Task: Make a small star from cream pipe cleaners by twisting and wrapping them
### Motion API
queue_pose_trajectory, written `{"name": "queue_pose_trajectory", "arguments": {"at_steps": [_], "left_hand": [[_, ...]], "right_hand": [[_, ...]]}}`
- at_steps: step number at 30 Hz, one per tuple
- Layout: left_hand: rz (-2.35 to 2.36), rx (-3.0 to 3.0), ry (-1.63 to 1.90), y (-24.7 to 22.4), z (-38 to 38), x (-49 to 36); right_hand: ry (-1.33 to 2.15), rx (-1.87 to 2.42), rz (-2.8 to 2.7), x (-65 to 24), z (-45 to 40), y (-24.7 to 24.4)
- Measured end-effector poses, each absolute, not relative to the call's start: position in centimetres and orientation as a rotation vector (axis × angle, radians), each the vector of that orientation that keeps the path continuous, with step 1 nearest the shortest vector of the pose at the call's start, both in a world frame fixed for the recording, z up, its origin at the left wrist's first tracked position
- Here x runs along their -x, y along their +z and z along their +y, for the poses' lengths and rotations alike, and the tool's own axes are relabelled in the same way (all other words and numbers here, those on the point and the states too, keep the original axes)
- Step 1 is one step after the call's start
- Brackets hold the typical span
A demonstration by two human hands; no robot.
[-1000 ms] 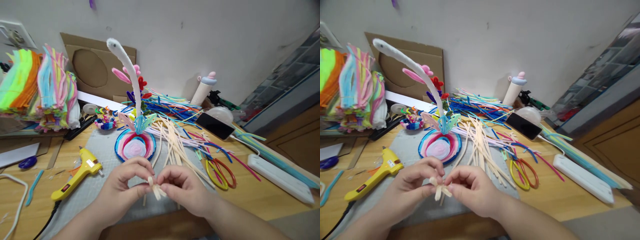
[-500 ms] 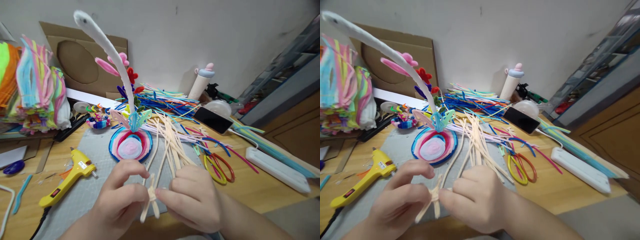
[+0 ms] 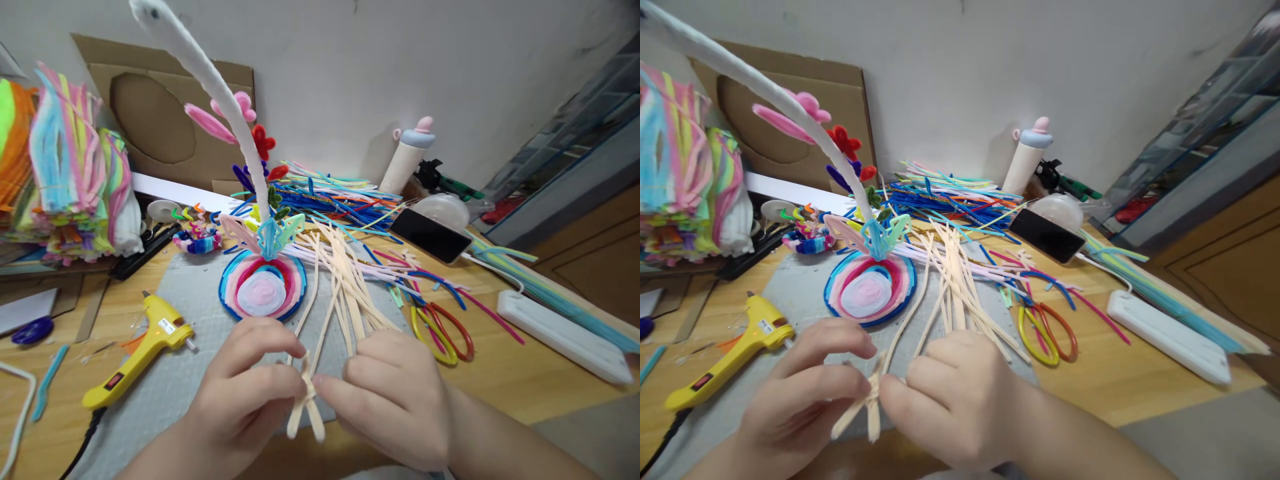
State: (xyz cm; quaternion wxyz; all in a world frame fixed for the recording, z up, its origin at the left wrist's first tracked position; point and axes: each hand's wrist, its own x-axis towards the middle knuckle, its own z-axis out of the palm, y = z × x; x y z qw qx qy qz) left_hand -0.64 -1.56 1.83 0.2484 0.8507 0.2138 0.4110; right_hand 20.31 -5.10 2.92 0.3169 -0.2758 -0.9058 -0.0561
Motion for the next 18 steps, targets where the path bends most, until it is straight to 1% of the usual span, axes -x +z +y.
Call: {"name": "queue_pose_trajectory", "arguments": {"at_steps": [4,7,13,18], "left_hand": [[0.603,-2.341,1.03,1.8,-1.4,0.8],[0.593,-2.276,0.957,1.9,-1.4,0.7],[0.601,-1.975,0.941,1.8,-1.4,0.3],[0.792,-1.653,0.82,1.2,-1.7,-0.3]], "right_hand": [[-0.117,0.763,-2.377,-20.3,-5.1,2.7],[-0.008,0.824,-2.348,-20.3,-5.0,2.3],[0.495,0.957,-2.114,-19.8,-4.7,2.7],[0.849,1.142,-1.888,-18.9,-4.8,2.0]]}}
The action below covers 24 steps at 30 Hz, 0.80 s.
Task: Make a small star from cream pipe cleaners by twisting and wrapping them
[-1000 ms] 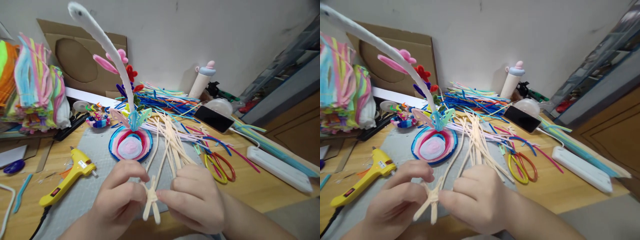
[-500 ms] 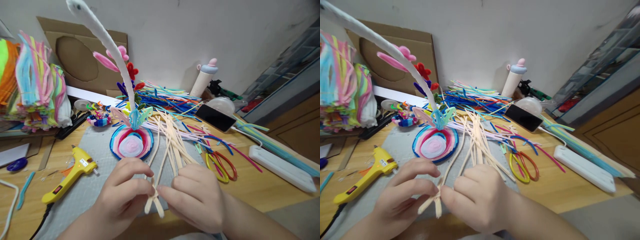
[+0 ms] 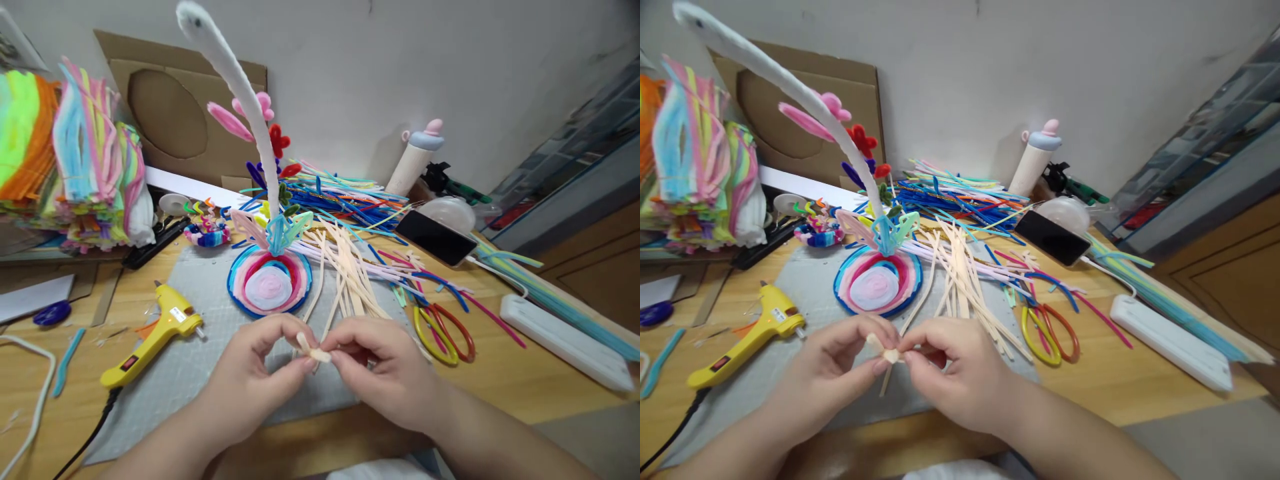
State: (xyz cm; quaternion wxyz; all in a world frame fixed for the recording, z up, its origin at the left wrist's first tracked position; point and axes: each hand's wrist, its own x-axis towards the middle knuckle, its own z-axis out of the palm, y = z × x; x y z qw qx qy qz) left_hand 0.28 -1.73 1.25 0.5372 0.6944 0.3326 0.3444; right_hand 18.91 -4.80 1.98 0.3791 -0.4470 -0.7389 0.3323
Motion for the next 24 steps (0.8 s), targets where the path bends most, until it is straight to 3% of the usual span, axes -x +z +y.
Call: {"name": "queue_pose_trajectory", "arguments": {"at_steps": [4,8,13,18,21,24], "left_hand": [[0.974,-1.501,0.747,0.9,-1.6,-0.8],[1.051,-1.361,0.769,0.6,-1.4,-1.2],[1.094,-1.219,0.789,0.0,-1.4,-1.5],[1.279,-1.572,0.728,0.1,-1.5,-1.2],[1.245,-1.82,0.579,0.6,-1.6,-1.0],[1.118,-1.81,0.431,1.0,-1.6,-0.8]], "right_hand": [[0.875,1.351,-1.857,-18.5,-4.7,0.6],[0.719,1.3,-1.924,-18.2,-4.4,0.1],[0.33,1.234,-2.048,-17.8,-4.4,0.0],[-0.039,1.116,-2.343,-18.2,-4.4,0.2],[0.006,1.011,-2.492,-19.1,-3.9,0.8],[0.31,1.023,-2.42,-20.0,-3.2,1.3]]}}
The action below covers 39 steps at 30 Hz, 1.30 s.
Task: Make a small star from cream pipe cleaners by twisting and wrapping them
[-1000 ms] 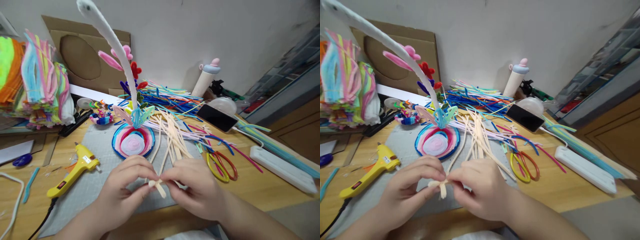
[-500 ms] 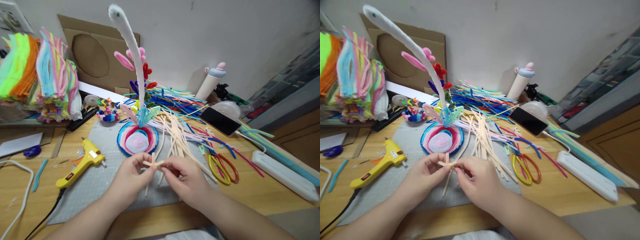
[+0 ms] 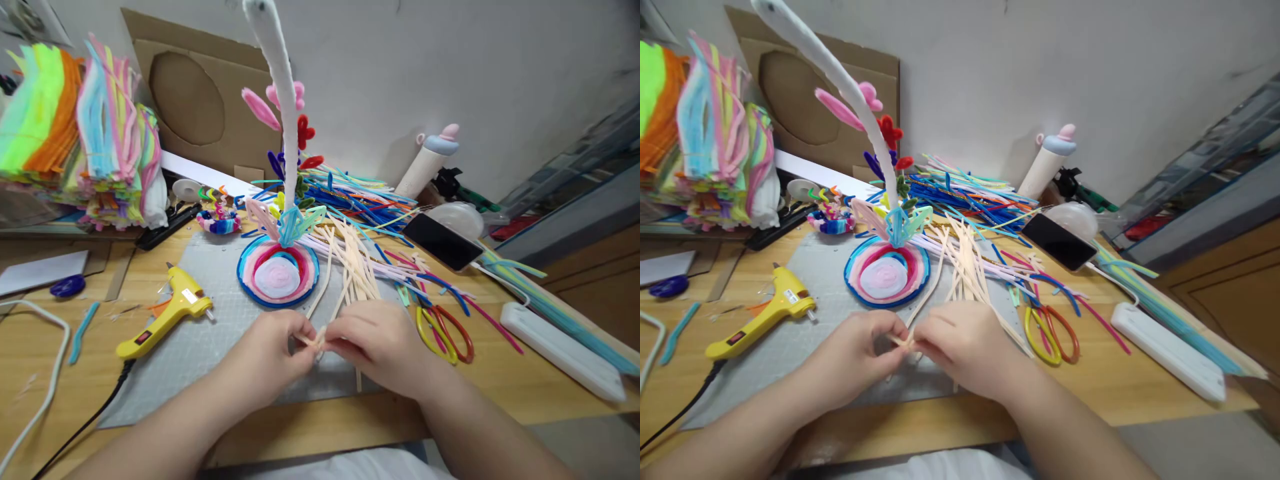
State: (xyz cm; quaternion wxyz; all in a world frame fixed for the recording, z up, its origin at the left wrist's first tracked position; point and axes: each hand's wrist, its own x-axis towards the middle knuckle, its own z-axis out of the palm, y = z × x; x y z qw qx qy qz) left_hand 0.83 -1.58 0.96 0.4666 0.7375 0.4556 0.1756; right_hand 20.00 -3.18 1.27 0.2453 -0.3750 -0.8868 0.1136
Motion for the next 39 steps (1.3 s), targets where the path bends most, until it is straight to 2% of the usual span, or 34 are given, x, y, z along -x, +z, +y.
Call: {"name": "queue_pose_trajectory", "arguments": {"at_steps": [4,8,17,28,34,39], "left_hand": [[0.932,-1.56,0.353,0.9,-1.6,-0.5],[0.804,-1.257,0.433,0.6,-1.4,-0.3],[0.875,-0.957,0.728,0.8,-0.7,-0.5],[0.769,-0.794,0.741,0.5,-1.2,-0.7],[0.783,-0.825,0.707,1.0,-1.0,-0.4],[0.707,-0.763,0.621,0.7,-1.2,-0.4]], "right_hand": [[0.859,1.025,-2.165,-20.4,-2.4,1.5],[1.11,0.996,-1.961,-20.1,-2.3,1.2],[1.051,1.082,-2.034,-19.4,-2.7,0.8],[0.914,0.941,-2.023,-18.8,-3.0,0.7],[1.293,0.899,-1.542,-18.1,-3.8,-0.3],[1.53,0.817,-1.368,-17.9,-3.4,-0.5]]}}
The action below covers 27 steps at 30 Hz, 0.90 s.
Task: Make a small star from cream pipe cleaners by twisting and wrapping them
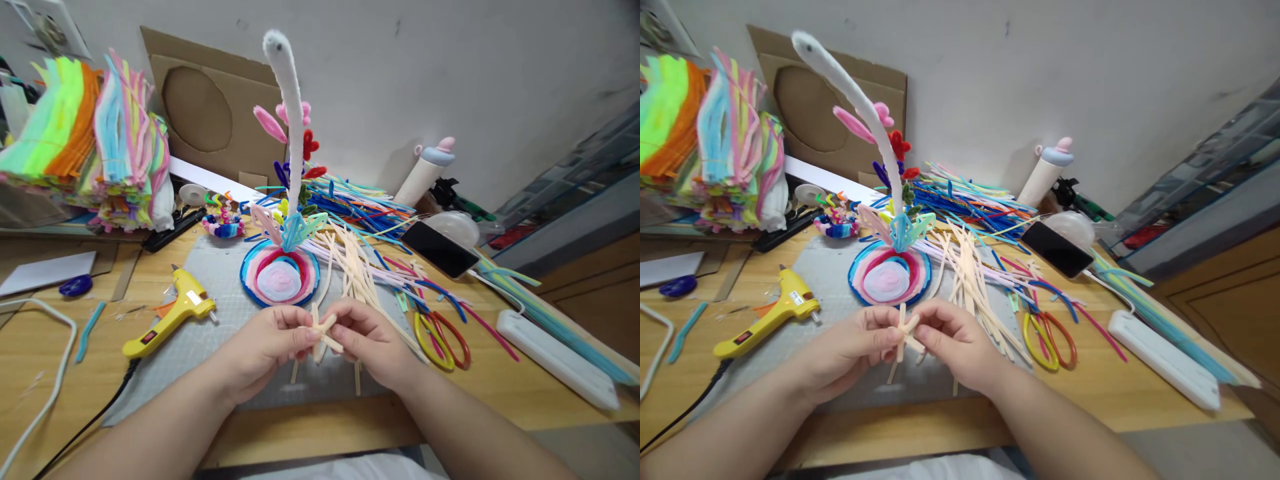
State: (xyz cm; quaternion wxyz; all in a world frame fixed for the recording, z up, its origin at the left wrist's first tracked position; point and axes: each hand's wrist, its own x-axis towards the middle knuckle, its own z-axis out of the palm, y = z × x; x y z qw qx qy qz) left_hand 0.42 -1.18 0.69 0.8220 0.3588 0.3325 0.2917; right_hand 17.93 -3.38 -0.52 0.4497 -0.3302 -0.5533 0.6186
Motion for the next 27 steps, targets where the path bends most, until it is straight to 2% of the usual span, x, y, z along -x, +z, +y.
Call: {"name": "queue_pose_trajectory", "arguments": {"at_steps": [5,12,19,27], "left_hand": [[0.684,-0.775,0.573,0.7,-1.3,-0.5],[0.694,-0.847,0.545,0.6,-1.3,-0.5],[0.675,-0.835,0.576,0.9,-1.3,-0.3],[0.706,-0.864,0.453,0.8,-1.5,-0.3]], "right_hand": [[1.519,0.801,-1.363,-17.8,-3.1,-0.7],[1.281,0.766,-1.586,-18.3,-2.8,-0.6],[1.332,0.85,-1.504,-18.1,-2.9,-0.5],[0.942,0.777,-1.809,-18.9,-2.8,0.0]]}}
